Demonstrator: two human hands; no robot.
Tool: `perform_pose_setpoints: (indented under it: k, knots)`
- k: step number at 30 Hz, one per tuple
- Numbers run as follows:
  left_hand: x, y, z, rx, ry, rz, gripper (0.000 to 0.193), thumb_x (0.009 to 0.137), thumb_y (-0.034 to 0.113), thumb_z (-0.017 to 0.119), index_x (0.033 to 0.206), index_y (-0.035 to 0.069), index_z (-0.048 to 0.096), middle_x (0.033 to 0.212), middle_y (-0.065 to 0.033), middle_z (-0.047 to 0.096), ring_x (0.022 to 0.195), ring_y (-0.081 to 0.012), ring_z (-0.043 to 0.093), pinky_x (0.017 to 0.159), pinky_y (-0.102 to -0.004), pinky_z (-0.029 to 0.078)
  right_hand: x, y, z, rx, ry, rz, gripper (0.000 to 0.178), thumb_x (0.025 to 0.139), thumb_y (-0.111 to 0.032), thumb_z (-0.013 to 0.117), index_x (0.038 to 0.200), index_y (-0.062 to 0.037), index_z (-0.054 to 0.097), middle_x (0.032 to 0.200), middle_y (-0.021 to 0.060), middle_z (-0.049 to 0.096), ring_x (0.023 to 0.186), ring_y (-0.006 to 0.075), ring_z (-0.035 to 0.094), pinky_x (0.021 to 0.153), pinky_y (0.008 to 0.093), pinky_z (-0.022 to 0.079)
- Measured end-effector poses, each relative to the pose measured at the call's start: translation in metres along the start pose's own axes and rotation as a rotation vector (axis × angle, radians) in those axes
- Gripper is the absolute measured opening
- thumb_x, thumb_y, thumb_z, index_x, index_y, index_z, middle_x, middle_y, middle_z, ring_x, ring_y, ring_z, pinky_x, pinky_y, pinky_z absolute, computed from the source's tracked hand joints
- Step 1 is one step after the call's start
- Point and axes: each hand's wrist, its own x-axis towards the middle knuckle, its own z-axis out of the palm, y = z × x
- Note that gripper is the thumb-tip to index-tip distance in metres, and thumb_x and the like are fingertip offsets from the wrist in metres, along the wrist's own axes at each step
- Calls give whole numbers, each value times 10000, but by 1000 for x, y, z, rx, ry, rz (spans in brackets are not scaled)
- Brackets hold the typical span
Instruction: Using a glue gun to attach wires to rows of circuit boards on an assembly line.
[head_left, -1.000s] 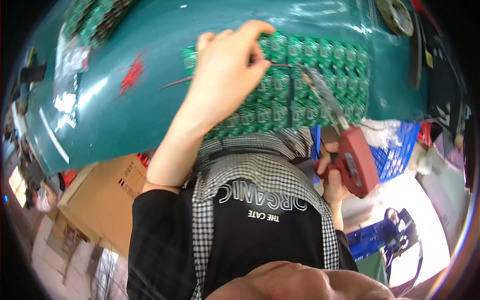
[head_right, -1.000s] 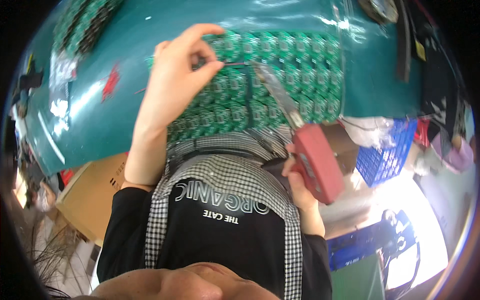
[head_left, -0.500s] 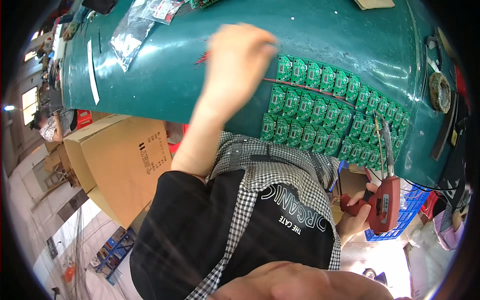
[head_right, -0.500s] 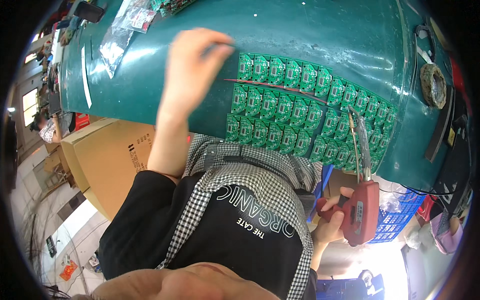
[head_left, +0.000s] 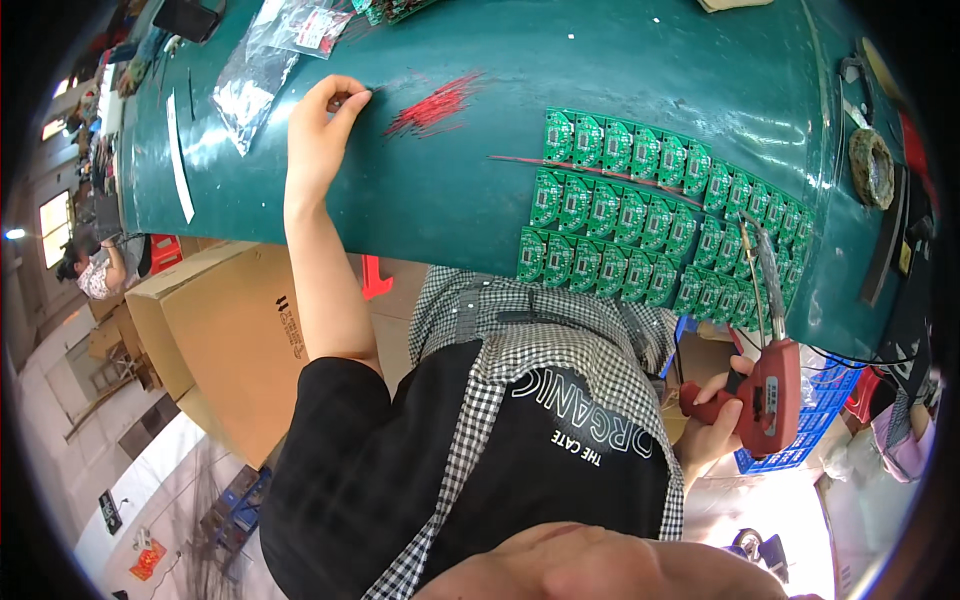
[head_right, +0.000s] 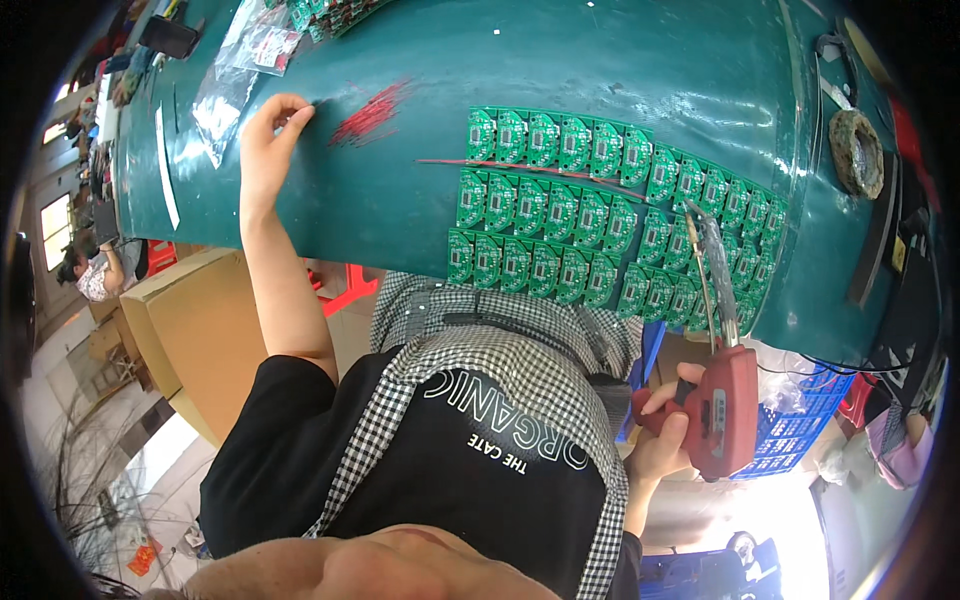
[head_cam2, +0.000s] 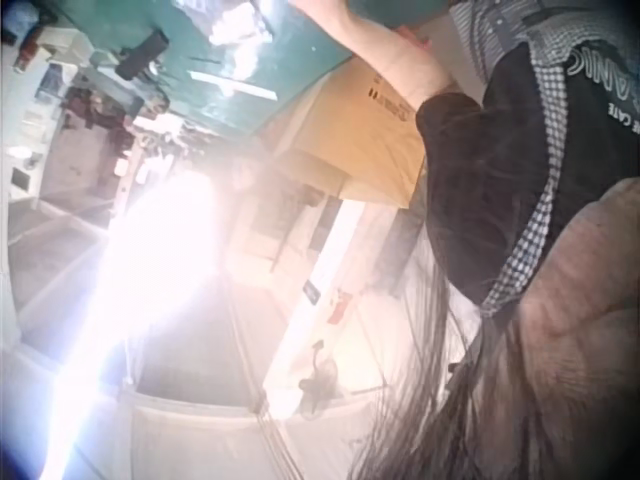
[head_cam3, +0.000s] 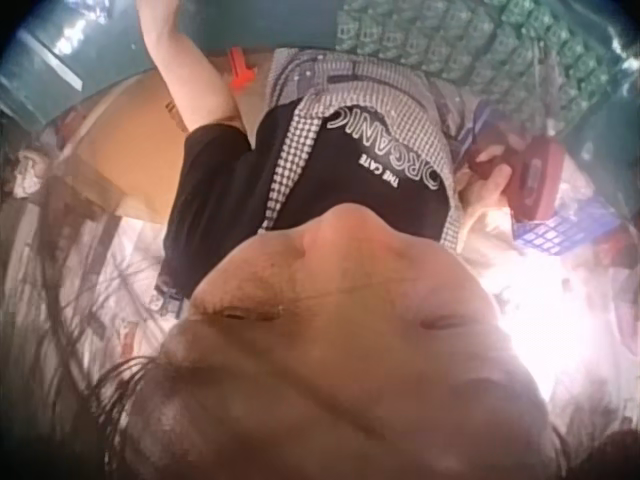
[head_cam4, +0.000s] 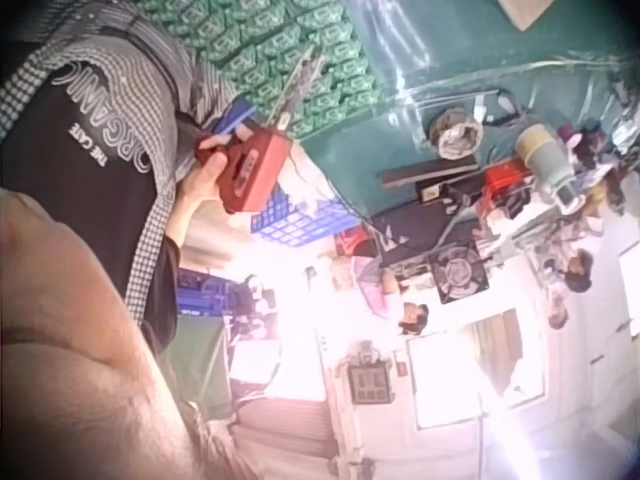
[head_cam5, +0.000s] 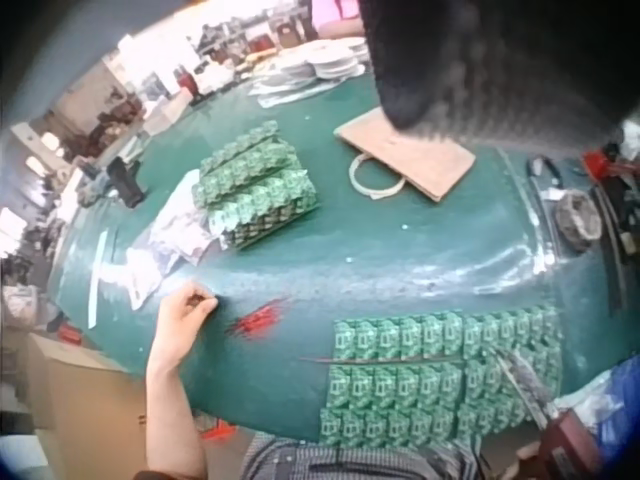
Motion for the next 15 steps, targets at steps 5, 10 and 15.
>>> perform_pose_setpoints:
  k: [5,10,15]
  knots:
    - [-8,12,-1,-261,95,-208,86,762,4,601,845,-21,603,750,-25,600,715,-76,537,680,-200,417,-1,2,-4,11,28,14,509,816,-311,563,1142,33,377,1048,130,508,542,105,455,460,212,375]
    - [-18,83,35,-534,-118,-139,209,742,-11,618,950,-9,592,757,-12,601,715,-70,529,683,-202,417,-2,3,-4,128,20,76,538,786,-309,615,1134,39,399,1039,157,498,544,124,478,453,236,420]
    - [-16,163,98,-421,-346,133,286,721,-20,620,998,24,564,722,11,584,686,-66,470,659,-205,379,5,3,-3,143,-52,36,580,789,-281,627,1189,44,361,1031,192,515,541,139,494,482,238,442]
